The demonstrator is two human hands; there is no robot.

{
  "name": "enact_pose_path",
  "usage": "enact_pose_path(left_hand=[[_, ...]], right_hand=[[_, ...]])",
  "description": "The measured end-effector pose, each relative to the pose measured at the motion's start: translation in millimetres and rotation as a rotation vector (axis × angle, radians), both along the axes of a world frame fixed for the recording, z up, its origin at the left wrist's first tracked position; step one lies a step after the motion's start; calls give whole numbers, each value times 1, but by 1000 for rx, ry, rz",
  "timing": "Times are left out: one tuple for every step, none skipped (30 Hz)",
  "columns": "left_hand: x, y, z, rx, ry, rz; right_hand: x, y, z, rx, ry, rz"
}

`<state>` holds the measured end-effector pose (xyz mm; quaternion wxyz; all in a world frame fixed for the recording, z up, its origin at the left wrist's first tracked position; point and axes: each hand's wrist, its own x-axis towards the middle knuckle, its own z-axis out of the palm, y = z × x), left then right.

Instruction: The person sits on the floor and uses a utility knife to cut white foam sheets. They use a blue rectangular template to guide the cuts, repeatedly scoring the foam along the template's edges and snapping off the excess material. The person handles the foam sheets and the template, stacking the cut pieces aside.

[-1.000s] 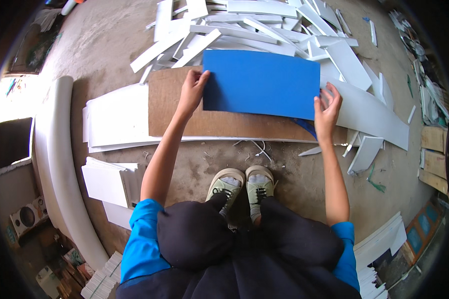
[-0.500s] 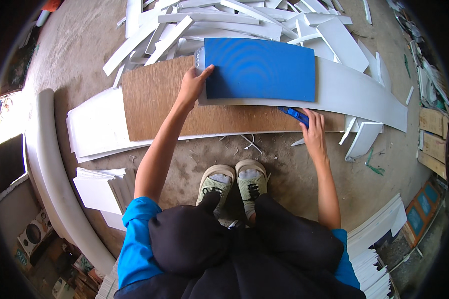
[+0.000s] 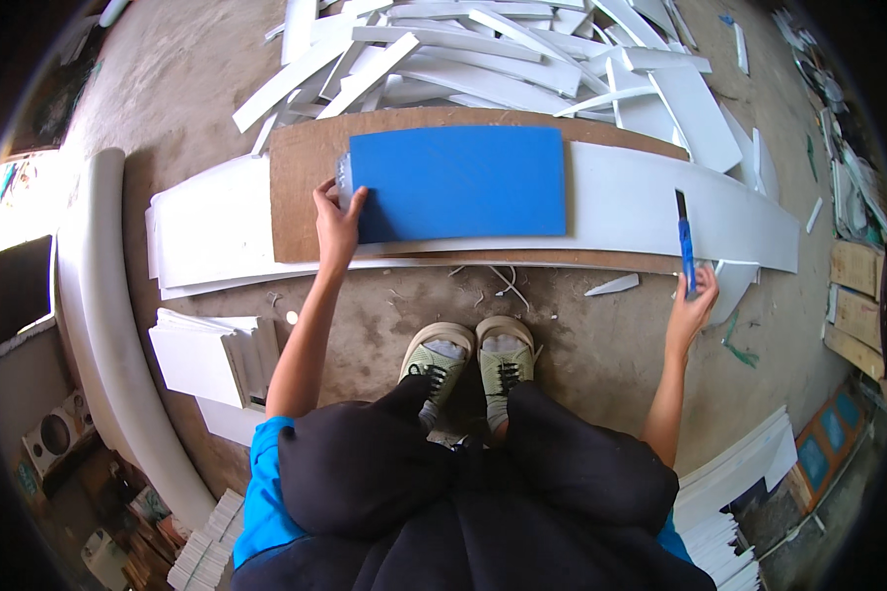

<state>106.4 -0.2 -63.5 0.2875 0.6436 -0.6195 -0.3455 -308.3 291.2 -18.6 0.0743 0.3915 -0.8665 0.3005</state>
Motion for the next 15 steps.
enact_pose_path(left_hand=[[1, 4, 5, -49, -34, -17], [4, 2, 8, -155, -111, -12], [10, 0, 12, -258, -197, 2], [17, -3, 15, -359, -291, 18], [23, -7, 17, -271, -149, -28], [32, -10, 17, -182, -13, -71], [36, -13, 20, -95, 138, -122], [37, -14, 23, -79, 125, -161], [35, -14, 28, -59, 113, -198], [35, -13, 30, -42, 114, -233], [34, -13, 31, -37, 100, -267], [34, -13, 30, -36, 74, -329], [33, -14, 30, -39, 47, -394], [31, -12, 29, -35, 67, -382], [29, -11, 28, -36, 88, -374]], right_hand=[[-4, -18, 1, -9, 12, 7], [-5, -34, 2, 35, 151, 19], [-4, -51, 0, 75, 285, 42], [-1, -70, -1, 109, 415, 68], [5, -88, -1, 58, 222, 156], [20, -107, -3, 13, 15, 244], [36, -122, -5, -24, -181, 316], [50, -137, -10, -48, -377, 363], [61, -149, -16, -15, -478, 372], [69, -161, -21, 8, -549, 364], [76, -170, -25, 33, -620, 353], [80, -173, -29, 53, -634, 357], [81, -178, -32, 68, -648, 361], [83, -180, -35, 83, -662, 362], [87, -182, -37, 68, -654, 374]])
